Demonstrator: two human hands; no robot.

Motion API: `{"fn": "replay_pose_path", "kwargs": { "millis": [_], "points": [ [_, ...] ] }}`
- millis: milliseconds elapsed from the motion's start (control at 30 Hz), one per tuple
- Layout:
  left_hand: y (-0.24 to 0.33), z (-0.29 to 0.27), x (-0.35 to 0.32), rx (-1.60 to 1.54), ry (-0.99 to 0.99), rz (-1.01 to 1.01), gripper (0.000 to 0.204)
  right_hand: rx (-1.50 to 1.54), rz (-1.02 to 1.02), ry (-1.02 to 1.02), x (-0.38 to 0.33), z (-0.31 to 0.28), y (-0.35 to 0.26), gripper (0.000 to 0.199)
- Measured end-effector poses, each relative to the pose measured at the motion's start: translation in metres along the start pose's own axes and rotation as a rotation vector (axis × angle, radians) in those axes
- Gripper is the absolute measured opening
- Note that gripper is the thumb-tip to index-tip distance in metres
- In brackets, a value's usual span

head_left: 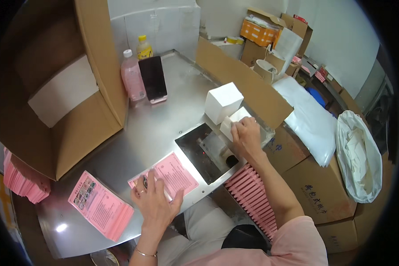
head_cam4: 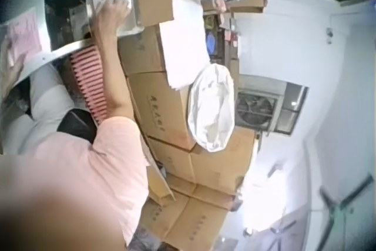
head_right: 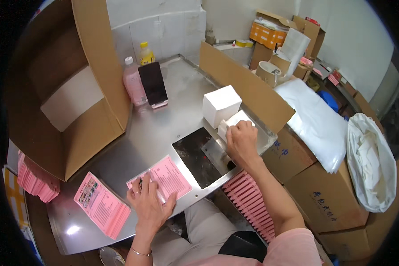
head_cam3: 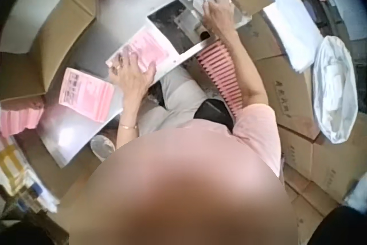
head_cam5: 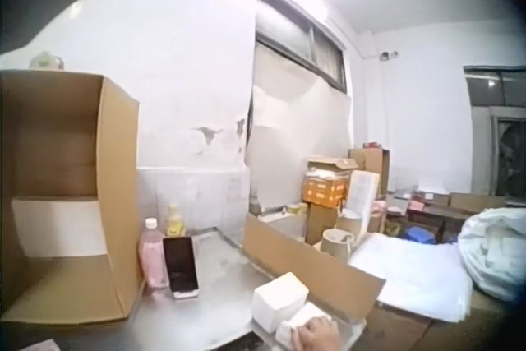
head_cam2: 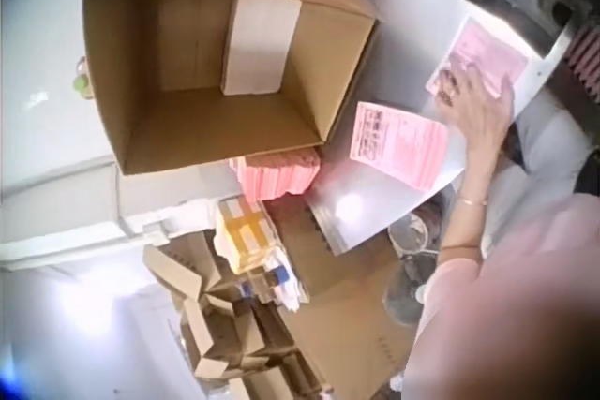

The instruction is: Packing items into pink bags and sealing them with a heat sealer.

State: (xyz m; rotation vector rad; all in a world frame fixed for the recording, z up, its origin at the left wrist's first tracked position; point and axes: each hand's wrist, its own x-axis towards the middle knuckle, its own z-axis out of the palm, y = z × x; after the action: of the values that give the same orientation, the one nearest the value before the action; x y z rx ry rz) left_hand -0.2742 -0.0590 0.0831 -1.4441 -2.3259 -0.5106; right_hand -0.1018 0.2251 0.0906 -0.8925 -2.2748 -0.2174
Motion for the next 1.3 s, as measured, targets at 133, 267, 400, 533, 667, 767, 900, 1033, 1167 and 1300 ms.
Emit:
{"fn": "replay_pose_path", "kwargs": {
  "millis": [133,267,400,533,667,767,900,1033,1167,1300],
  "points": [
    [0.005,-0.008,0.0,-0.077,-0.115,0.029,0.048,0.143,0.032,0.068,-0.007,-0.001,0.001,0.018],
    [0.007,0.009,-0.004,-0.307,-0.187,0.205,0.046,0.053,-0.085,0.182,-0.015,-0.002,-0.004,0.037],
    [-0.002,-0.003,-0.004,-0.523,-0.243,0.007,0.067,0.48,-0.549,-0.173,-0.085,-0.027,-0.111,0.043],
    [-0.004,-0.02,0.002,-0.381,-0.223,0.118,0.078,0.512,-0.678,-0.156,-0.078,-0.014,-0.138,0.034],
    [0.008,-0.013,0.004,-0.471,-0.241,0.083,0.082,0.247,-0.304,-0.521,-0.027,0.024,-0.149,0.028],
    [-0.011,-0.03,-0.005,-0.513,-0.286,0.037,0.073,0.233,-0.304,-0.38,-0.031,0.056,-0.098,0.022],
    [-0.021,-0.036,-0.03,-0.608,-0.16,0.181,0.038,0.113,-0.128,-0.696,-0.039,0.033,-0.077,0.014],
    [-0.073,-0.052,-0.051,-0.303,0.255,-0.1,0.021,0.218,-0.167,0.018,-0.025,-0.026,-0.075,0.02],
    [-0.126,-0.069,-0.061,0.122,0.166,-0.308,0.033,-0.206,-0.025,-0.056,-0.008,-0.013,-0.021,0.016],
    [-0.142,-0.064,-0.057,0.183,-0.174,-0.284,0.032,-0.108,-0.002,0.045,-0.011,0.009,0.004,0.016]
  ]
}}
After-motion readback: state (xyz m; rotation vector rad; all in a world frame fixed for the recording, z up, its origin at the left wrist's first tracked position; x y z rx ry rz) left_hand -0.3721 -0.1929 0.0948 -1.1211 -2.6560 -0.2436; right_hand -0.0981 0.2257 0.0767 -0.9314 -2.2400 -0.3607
